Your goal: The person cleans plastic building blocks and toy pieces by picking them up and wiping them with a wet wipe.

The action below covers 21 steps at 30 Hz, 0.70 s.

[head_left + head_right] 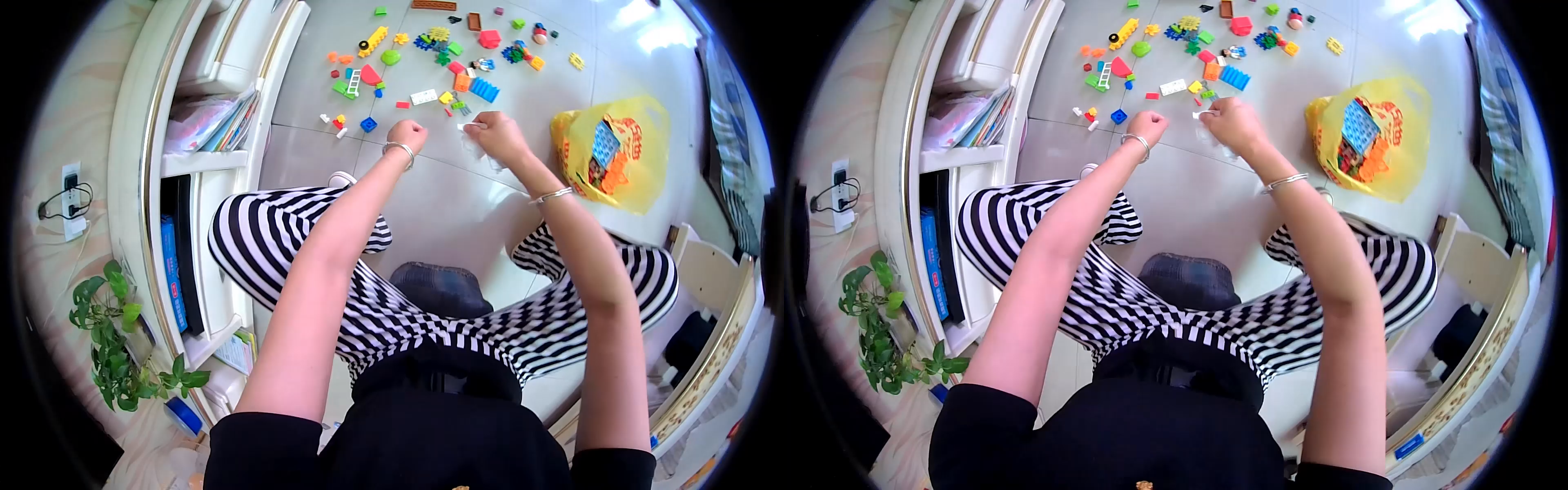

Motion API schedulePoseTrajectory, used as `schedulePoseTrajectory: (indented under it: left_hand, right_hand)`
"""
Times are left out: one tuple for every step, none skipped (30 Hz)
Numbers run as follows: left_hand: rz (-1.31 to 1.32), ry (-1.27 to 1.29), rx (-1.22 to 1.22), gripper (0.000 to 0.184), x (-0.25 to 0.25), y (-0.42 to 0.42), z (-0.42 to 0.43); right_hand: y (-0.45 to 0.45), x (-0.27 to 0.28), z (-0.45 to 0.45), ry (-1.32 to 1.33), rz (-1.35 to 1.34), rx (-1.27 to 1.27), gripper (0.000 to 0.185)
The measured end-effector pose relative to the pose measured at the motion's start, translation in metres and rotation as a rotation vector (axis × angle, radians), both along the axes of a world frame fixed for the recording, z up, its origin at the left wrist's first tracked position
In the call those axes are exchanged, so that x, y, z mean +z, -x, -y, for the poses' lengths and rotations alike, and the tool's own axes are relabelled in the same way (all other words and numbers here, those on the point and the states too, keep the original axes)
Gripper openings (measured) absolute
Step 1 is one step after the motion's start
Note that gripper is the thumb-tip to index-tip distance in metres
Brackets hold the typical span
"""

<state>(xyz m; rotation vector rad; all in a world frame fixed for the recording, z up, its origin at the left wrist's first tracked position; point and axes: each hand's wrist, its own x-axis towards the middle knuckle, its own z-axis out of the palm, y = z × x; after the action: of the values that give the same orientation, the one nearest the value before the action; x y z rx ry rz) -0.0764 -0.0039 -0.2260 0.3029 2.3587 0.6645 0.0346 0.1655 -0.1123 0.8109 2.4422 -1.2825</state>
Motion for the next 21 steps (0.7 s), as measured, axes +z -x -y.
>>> schedulePoseTrajectory:
  left_hand:
    - [-0.122, -0.005, -0.021, 0.023, -0.016, 0.008, 0.007]
    - [-0.246, -0.008, -0.045, 0.023, -0.033, 0.016, 0.011]
    - [-0.235, -0.004, -0.034, 0.023, -0.035, 0.025, 0.011]
    - [-0.291, 0.045, -0.105, 0.024, -0.039, 0.034, 0.010]
    - [-0.347, 0.089, -0.179, 0.025, -0.042, 0.042, 0.006]
    - [-0.331, 0.090, -0.177, 0.025, -0.045, 0.049, 0.002]
    - [-0.382, 0.131, -0.258, 0.028, -0.048, 0.057, -0.002]
    - [-0.436, 0.168, -0.341, 0.030, -0.051, 0.062, -0.008]
    - [-0.423, 0.167, -0.346, 0.030, -0.058, 0.066, -0.014]
    - [-0.461, 0.174, -0.396, 0.031, -0.065, 0.070, -0.020]
    - [-0.500, 0.179, -0.446, 0.031, -0.071, 0.073, -0.026]
    - [-0.502, 0.189, -0.464, 0.033, -0.076, 0.074, -0.034]
    - [-0.492, 0.189, -0.472, 0.033, -0.080, 0.075, -0.041]
    - [-0.502, 0.194, -0.476, 0.032, -0.083, 0.075, -0.049]
    - [-0.512, 0.201, -0.480, 0.032, -0.089, 0.075, -0.054]
    - [-0.505, 0.201, -0.488, 0.032, -0.096, 0.075, -0.058]
    - [-0.518, 0.229, -0.491, 0.032, -0.101, 0.076, -0.062]
    - [-0.533, 0.257, -0.493, 0.033, -0.108, 0.077, -0.065]
    - [-0.530, 0.256, -0.500, 0.033, -0.113, 0.077, -0.067]
    - [-0.532, 0.275, -0.508, 0.033, -0.116, 0.078, -0.068]
    - [-0.536, 0.294, -0.517, 0.034, -0.116, 0.078, -0.068]
  right_hand:
    - [0.010, -0.016, 0.003, 0.002, 0.010, 0.018, 0.032]
    - [0.019, -0.033, 0.005, 0.070, 0.017, -0.054, 0.032]
    - [0.028, -0.043, 0.007, 0.139, 0.026, -0.129, 0.033]
    - [0.034, -0.053, 0.008, 0.146, 0.051, -0.150, 0.032]
    - [0.037, -0.063, 0.010, 0.147, 0.064, -0.147, 0.032]
    - [0.038, -0.072, 0.012, 0.167, 0.042, -0.181, 0.031]
    - [0.039, -0.081, 0.015, 0.188, 0.020, -0.217, 0.030]
    - [0.040, -0.089, 0.017, 0.257, 0.016, -0.247, 0.028]
    - [0.039, -0.097, 0.017, 0.258, 0.029, -0.252, 0.028]
    - [0.039, -0.104, 0.017, 0.291, 0.022, -0.248, 0.028]
    - [0.037, -0.110, 0.017, 0.324, 0.014, -0.244, 0.027]
    - [0.035, -0.115, 0.018, 0.359, 0.022, -0.279, 0.026]
    - [0.032, -0.118, 0.019, 0.362, 0.032, -0.287, 0.026]
    - [0.030, -0.121, 0.018, 0.383, 0.052, -0.281, 0.026]
    - [0.027, -0.123, 0.018, 0.405, 0.072, -0.274, 0.026]
    - [0.023, -0.124, 0.018, 0.408, 0.073, -0.264, 0.026]
    - [0.020, -0.124, 0.019, 0.410, 0.079, -0.271, 0.026]
    - [0.015, -0.126, 0.019, 0.422, 0.085, -0.276, 0.026]
    - [0.011, -0.126, 0.018, 0.433, 0.089, -0.282, 0.026]
    - [0.007, -0.127, 0.018, 0.433, 0.090, -0.289, 0.026]
    - [0.002, -0.127, 0.019, 0.442, 0.089, -0.267, 0.025]
